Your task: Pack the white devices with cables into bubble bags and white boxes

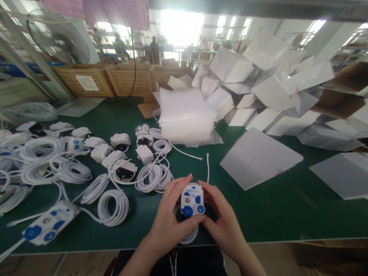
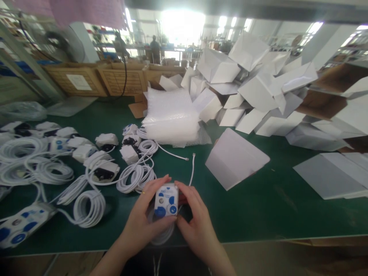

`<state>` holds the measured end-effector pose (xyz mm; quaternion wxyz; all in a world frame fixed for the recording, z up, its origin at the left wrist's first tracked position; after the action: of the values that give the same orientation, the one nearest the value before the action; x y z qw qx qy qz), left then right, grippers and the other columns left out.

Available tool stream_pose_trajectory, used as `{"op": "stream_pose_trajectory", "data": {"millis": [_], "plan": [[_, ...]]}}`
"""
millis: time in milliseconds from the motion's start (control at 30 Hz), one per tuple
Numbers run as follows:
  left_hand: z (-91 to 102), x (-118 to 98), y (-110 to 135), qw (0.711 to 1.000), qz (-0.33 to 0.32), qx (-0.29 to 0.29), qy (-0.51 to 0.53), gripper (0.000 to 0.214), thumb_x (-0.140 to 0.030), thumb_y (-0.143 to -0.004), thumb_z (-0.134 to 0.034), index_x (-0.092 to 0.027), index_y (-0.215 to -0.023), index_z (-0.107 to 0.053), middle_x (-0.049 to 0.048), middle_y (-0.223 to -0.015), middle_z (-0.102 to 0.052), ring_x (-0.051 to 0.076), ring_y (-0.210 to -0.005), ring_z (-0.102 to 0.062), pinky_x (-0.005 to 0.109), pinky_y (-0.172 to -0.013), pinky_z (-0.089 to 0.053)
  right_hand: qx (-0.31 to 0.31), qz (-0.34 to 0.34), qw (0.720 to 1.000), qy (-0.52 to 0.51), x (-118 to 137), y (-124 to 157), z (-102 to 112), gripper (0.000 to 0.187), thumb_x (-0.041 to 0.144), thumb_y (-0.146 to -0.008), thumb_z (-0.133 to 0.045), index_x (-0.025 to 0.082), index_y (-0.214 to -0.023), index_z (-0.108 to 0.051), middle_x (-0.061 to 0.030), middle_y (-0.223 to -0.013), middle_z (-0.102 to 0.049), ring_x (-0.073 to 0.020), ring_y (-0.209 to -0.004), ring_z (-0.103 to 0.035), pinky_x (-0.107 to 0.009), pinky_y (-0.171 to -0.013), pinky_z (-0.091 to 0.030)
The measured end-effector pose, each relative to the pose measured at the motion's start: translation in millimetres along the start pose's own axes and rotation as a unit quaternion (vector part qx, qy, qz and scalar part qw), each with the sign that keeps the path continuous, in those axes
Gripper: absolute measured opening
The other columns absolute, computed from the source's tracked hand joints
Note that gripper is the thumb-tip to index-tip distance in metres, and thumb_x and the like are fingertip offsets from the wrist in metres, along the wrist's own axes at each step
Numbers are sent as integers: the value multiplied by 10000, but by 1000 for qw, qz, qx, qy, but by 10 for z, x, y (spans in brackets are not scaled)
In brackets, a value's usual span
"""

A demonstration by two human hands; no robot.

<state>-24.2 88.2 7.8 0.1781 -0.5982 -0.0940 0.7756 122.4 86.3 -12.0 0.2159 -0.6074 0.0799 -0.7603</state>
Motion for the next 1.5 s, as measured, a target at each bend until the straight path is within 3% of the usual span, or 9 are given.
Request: {"op": "stream_pose_trajectory", "data": {"millis": [233, 500, 633, 767, 867, 1000, 1233, 1333, 1500], "plan": [[-7, 59, -1, 991, 60, 45, 109, 530, -278, -942, -694, -379, -1446, -563, 14, -1496, -518, 262, -1447, -378, 372, -1221, -307, -6, -14, 999, -44, -41, 8, -9, 617, 134, -921, -693, 424, -1433, -507, -24, -1336, -582, -190, -1105, -640, -265, -914, -567], [67, 96, -3, 995, 66, 17, 75, 386, -406, -1081, -461, -334, -1439, -584, 28, -1521, -506, 243, -1438, -422, 377, -1223, -338, -22, -18, 999, -29, -36, -3, 34, 617, 181, -900, -733, 403, -1434, -516, -35, -1224, -601, -199, -1016, -647, -301, -886, -572], [80, -52, -5, 998, 15, 39, 44, 538, -427, -916, -757, -363, -1424, -592, 42, -1530, -487, 285, -1429, -432, 382, -1184, -401, -45, -4, 999, 10, 17, -48, 78, 614, 241, -887, -753, 384, -1435, -514, -46, -1202, -583, -217, -1019, -629, -328, -872, -579], [64, 15, -24, 996, 58, 12, 60, 752, -291, -718, -921, -343, -1403, -615, 60, -1505, -516, 324, -1401, -462, 420, -1169, -422, -68, 40, 994, 79, 230, -78, 85, 626, 243, -908, -705, 337, -1482, -475, -52, -1098, -572, -197, -899, -614, -317, -805, -587], [54, 178, -45, 969, 138, -50, 198, 630, -357, -753, -889, -252, -1335, -671, 103, -1397, -612, 328, -1294, -570, 408, -1080, -513, -40, 94, 987, 127, 456, -104, 45, 603, 187, -935, -637, 316, -1498, -464, -65, -1133, -571, -184, -909, -622, -289, -811, -587], [-11, 253, -85, 901, 210, -99, 367, 544, -560, -775, -850, -165, -1136, -754, 118, -1192, -716, 318, -1164, -648, 390, -1007, -562, -44, 130, 975, 176, 594, -187, 145, 565, 236, -936, -688, 321, -1460, -497, -91, -1346, -546, -248, -1231, -572, -365, -1031, -534], [-141, 253, -113, 861, 278, -100, 413, 634, -652, -676, -889, -122, -990, -738, 117, -983, -740, 277, -920, -696, 304, -690, -607, 28, 121, 989, 79, 462, -384, 95, 658, 106, -886, -658, 310, -1478, -455, -83, -1485, -527, -260, -1377, -508, -425, -1144, -465], [-208, 305, -135, 869, 304, -63, 384, 700, -746, -697, -808, -112, -980, -718, 120, -897, -736, 257, -790, -701, 294, -615, -580, 25, 83, 996, 38, 362, -433, 131, 543, 143, -895, -676, 272, -1404, -538, -104, -1370, -612, -246, -1174, -653, -356, -952, -595], [-40, 160, -495, 964, 222, 22, 147, 593, -725, -902, -534, -158, -776, -653, 73, -676, -684, 224, -602, -667, 308, -583, -547, -86, 141, 980, 109, 393, -413, 366, 379, 214, -923, -710, 255, -1289, -623, -103, -1246, -673, -251, -1072, -686, -310, -772, -633]]}}
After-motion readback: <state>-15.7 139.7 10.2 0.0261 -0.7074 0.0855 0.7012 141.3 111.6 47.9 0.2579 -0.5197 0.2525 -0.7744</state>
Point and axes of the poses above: each hand's wrist, its own y-axis away from the middle knuckle, its own z-axis out of the back of the hand, x = y × z, the point moved 9 cm from there along -y, towards the middle knuckle
